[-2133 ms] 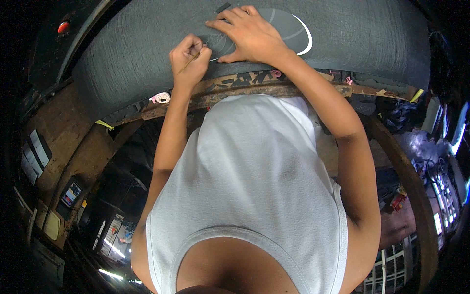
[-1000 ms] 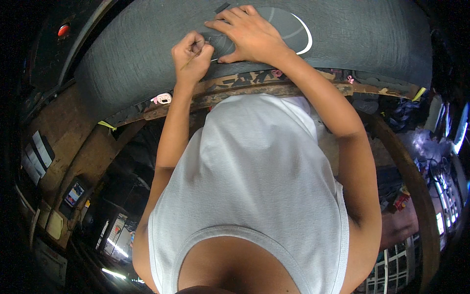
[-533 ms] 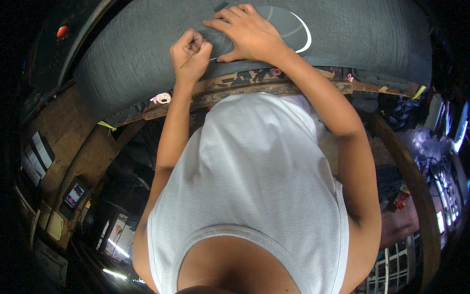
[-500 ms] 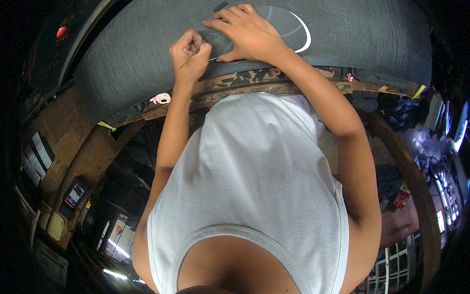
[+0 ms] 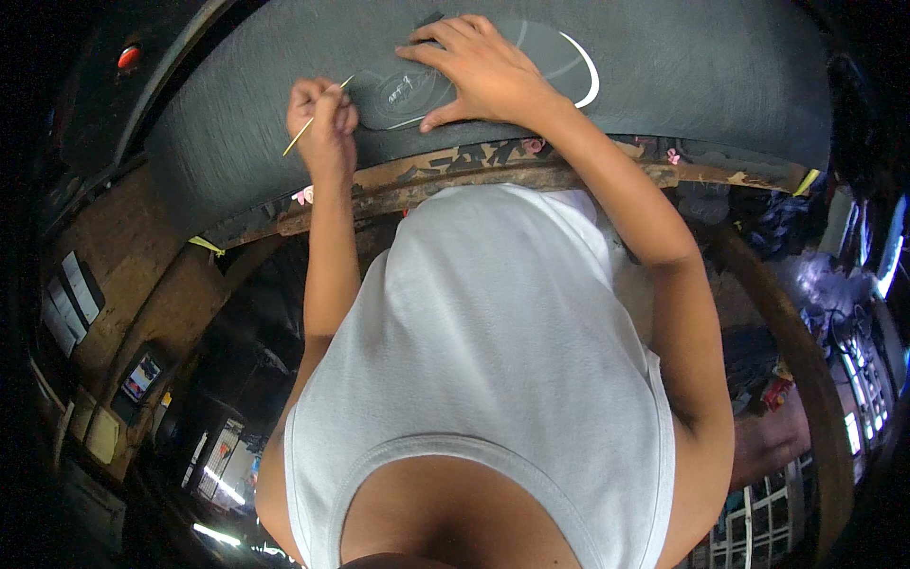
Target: The person assembles slipper components on a workbench. They place a white insole on a black sole, then use a pencil to trace the insole outline onto a grey foam sheet. They cut the foam with scissors, fit it into the sole, and stack finished units. The person also handles a brown plastic frame and additional soles, arranging them on the bench.
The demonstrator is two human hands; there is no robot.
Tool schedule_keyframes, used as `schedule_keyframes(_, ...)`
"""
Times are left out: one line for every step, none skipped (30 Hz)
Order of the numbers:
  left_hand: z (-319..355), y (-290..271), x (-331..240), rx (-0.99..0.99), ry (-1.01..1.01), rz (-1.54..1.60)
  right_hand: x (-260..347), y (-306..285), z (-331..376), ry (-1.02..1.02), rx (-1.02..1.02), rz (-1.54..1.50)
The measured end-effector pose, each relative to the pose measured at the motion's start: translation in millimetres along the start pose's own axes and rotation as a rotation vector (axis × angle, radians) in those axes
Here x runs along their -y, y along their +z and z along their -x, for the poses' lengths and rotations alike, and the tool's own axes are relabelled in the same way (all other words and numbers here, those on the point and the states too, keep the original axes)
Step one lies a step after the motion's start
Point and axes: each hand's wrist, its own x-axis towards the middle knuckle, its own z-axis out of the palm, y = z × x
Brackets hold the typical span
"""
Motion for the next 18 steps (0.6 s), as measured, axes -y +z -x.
schedule_keyframes(3,-7,-7,-0.046,-0.025,0.061,-2,-5,-1,0.028,0.025,-0.027)
schedule_keyframes(7,-15,-14,-0.003,-0.110,-0.062,-5,-14,2,0.033,-0.076,-0.052)
schedule_keyframes(15,-24,-20,0.033,-0.189,-0.186,-8,-26,8,0.078,-0.112,-0.051)
schedule_keyframes(24,-33,-25,0.049,-0.270,-0.314,-12,-37,14,0.096,-0.152,-0.045)
schedule_keyframes(37,-42,-27,0.150,-0.312,-0.374,-17,-49,20,0.246,-0.135,-0.057)
schedule_keyframes(44,-49,-26,0.225,-0.415,-0.395,-22,-61,27,0.295,-0.164,-0.056)
schedule_keyframes(57,-53,-20,0.237,-0.430,-0.399,-25,-71,32,0.428,-0.107,0.011)
schedule_keyframes(65,-58,-15,0.290,-0.518,-0.582,-22,-75,38,0.641,-0.072,-0.014)
schedule_keyframes(76,-63,-7,0.312,-0.502,-0.567,-22,-80,41,0.713,0.046,0.152)
schedule_keyframes(84,-66,3,0.326,-0.521,-0.419,-19,-83,47,0.748,0.129,0.161)
schedule_keyframes(87,-71,13,0.434,-0.542,-0.376,-18,-82,50,0.703,0.144,0.132)
schedule_keyframes(96,-72,22,0.438,-0.510,-0.297,-18,-81,53,0.687,0.162,0.122)
schedule_keyframes(99,-72,31,0.474,-0.559,-0.291,-19,-78,55,0.704,0.150,0.082)
schedule_keyframes(106,-72,37,0.432,-0.546,-0.310,-21,-76,56,0.714,0.163,0.037)
schedule_keyframes(110,-71,41,0.390,-0.575,-0.348,-25,-75,58,0.679,0.142,-0.003)
schedule_keyframes(112,-72,41,0.320,-0.510,-0.288,-29,-72,60,0.668,0.134,-0.024)
schedule_keyframes(115,-72,38,0.251,-0.520,-0.276,-34,-72,62,0.720,0.117,-0.061)
schedule_keyframes(117,-73,34,0.224,-0.430,-0.255,-39,-70,65,0.711,0.134,-0.050)
